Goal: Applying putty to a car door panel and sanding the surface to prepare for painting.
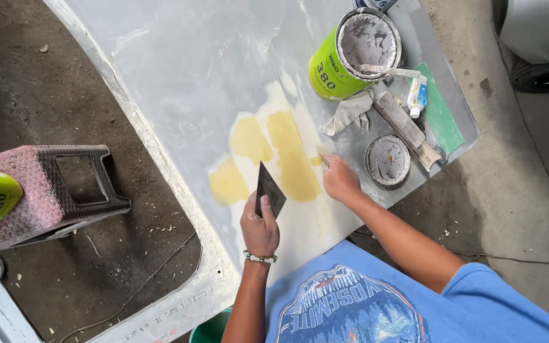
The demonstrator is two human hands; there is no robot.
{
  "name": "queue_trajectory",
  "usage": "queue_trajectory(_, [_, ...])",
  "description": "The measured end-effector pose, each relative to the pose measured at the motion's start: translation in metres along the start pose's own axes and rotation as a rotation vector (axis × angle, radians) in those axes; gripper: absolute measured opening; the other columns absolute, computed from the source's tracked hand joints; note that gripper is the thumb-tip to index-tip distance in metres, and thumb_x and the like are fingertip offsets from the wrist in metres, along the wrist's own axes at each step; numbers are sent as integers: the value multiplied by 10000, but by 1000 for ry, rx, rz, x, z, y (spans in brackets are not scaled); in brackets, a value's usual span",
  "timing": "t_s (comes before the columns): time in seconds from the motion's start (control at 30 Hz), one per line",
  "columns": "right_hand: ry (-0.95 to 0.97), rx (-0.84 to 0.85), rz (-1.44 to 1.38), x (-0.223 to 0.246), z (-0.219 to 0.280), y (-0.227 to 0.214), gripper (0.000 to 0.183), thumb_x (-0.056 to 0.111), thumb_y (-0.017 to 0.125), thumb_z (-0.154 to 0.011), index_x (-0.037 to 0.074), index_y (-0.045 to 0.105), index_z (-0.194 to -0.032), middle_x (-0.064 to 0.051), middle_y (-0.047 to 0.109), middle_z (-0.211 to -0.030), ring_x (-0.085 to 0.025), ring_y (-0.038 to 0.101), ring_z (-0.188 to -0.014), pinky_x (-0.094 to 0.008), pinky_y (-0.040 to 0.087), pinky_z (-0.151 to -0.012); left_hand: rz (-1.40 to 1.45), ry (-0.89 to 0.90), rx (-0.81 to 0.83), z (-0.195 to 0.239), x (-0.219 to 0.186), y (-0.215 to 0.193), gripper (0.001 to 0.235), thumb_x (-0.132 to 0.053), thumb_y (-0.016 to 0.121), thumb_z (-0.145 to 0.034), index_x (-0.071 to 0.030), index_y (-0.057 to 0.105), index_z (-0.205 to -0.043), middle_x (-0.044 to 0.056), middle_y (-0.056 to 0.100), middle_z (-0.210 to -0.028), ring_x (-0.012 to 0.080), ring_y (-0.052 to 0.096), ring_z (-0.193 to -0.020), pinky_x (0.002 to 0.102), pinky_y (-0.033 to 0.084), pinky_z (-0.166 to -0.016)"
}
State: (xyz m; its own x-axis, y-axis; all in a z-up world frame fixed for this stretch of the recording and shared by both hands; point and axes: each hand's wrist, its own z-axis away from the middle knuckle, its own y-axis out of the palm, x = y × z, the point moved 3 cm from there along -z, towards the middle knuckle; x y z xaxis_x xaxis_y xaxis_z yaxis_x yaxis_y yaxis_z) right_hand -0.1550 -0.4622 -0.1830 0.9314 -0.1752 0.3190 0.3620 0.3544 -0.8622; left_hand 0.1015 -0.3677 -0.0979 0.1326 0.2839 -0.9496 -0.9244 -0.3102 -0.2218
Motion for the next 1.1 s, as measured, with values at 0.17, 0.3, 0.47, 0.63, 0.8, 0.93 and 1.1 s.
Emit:
queue_trajectory(0.17, [-4, 15, 140, 29, 12, 17, 484, 130, 535, -935, 81, 571, -1415, -145, 600, -1321, -347, 553, -1244, -472, 464, -1028, 10, -40, -23, 1, 12, -6, 298, -189, 526, -1049, 16, 651, -1225, 195, 729, -973, 318, 709, -862, 389, 547, -800])
queue_trajectory(0.3, [-22, 107, 51, 37, 14, 3, 505, 131, 525, -936, 113, 550, -1440, -131, 570, -1361, -341, 538, -1248, -469, 455, -1024, 5, -43, -19, -2, 11, -4, 295, -188, 530, -1048, 19, 654, -1217, 193, 735, -981, 320, 708, -870, 389, 547, -806])
queue_trajectory(0.47, [22, 50, 120, 4, -9, 10, 485, 133, 521, -946, 105, 562, -1428, -119, 573, -1378, -324, 539, -1271, -456, 458, -1060, 19, -20, -19, -3, 11, -9, 297, -187, 521, -1055, 21, 650, -1224, 196, 732, -978, 315, 708, -877, 388, 548, -811])
queue_trajectory(0.63, [44, 56, 225, 40, 5, 4, 523, 163, 538, -936, 87, 533, -1454, -142, 573, -1335, -329, 519, -1275, -450, 468, -1028, -24, -59, -17, -8, 10, -8, 292, -190, 531, -1057, 20, 656, -1216, 193, 728, -946, 304, 693, -842, 390, 540, -784])
queue_trajectory(0.8, [-54, 74, -76, -6, -10, 4, 486, 134, 512, -927, 88, 610, -1400, -167, 625, -1339, -338, 606, -1214, -437, 483, -1054, 54, 40, -16, -5, 3, -3, 294, -196, 512, -1075, 14, 648, -1230, 140, 716, -913, 232, 688, -801, 359, 541, -737])
queue_trajectory(0.93, [140, 180, -19, 18, -10, -12, 442, 138, 476, -989, 112, 637, -1400, -192, 672, -1297, -370, 645, -1173, -460, 507, -1031, 72, -34, -6, -5, 7, -5, 292, -216, 524, -1065, 11, 651, -1198, 129, 704, -856, 218, 665, -737, 350, 531, -692])
queue_trajectory(1.1, [-302, -64, -63, -13, -15, 34, 423, 79, 564, -865, -6, 657, -1269, -262, 654, -1272, -429, 617, -1155, -501, 475, -964, 55, -52, -8, -3, 10, 1, 295, -220, 515, -1056, 8, 665, -1168, 120, 706, -816, 210, 657, -702, 345, 526, -677])
